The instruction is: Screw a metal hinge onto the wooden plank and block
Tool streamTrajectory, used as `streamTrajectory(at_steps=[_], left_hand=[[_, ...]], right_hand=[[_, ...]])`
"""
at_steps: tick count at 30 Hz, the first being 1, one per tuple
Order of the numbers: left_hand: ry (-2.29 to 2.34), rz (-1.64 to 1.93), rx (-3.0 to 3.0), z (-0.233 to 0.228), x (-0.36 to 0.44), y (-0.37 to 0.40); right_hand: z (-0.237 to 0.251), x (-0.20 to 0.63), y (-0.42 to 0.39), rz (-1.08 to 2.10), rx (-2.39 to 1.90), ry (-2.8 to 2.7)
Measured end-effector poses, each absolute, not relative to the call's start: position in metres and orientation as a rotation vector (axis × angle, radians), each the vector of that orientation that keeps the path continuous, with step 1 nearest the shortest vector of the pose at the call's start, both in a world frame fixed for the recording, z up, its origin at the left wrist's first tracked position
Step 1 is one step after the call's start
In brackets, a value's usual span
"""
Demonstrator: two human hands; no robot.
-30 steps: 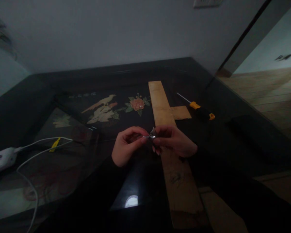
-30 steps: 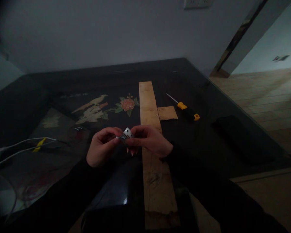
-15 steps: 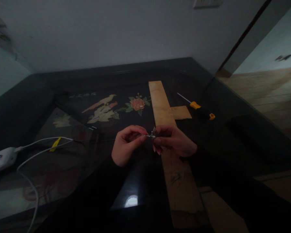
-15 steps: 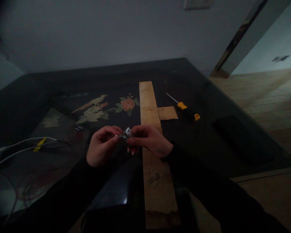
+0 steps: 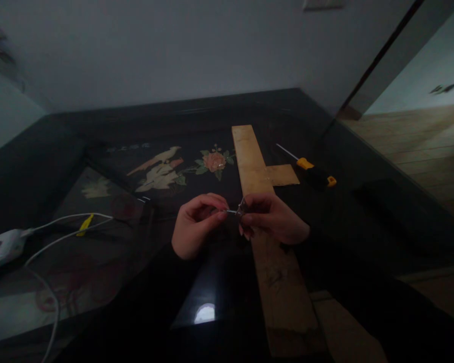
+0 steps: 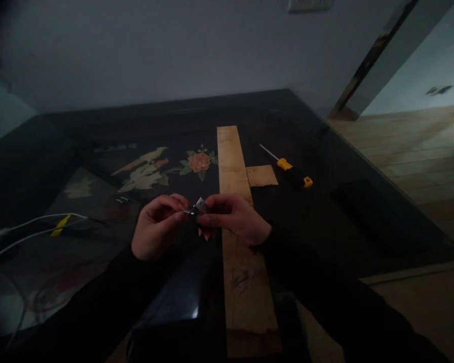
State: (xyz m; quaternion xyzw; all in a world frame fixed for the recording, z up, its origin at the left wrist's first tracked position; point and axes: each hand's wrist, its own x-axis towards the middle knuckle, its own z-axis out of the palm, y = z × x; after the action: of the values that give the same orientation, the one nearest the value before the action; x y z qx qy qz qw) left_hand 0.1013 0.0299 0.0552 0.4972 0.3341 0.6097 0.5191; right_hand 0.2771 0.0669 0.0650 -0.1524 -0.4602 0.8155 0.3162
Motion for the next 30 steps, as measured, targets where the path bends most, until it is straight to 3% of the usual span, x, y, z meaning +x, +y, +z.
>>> streamTrajectory(at_steps=[30], left_hand=[[0.925,1.456,1.191,0.0529,0.0983,0.0305]], right_hand=[[0.0667,0.2769,0.0665,2.094,-0.471,-1.207]])
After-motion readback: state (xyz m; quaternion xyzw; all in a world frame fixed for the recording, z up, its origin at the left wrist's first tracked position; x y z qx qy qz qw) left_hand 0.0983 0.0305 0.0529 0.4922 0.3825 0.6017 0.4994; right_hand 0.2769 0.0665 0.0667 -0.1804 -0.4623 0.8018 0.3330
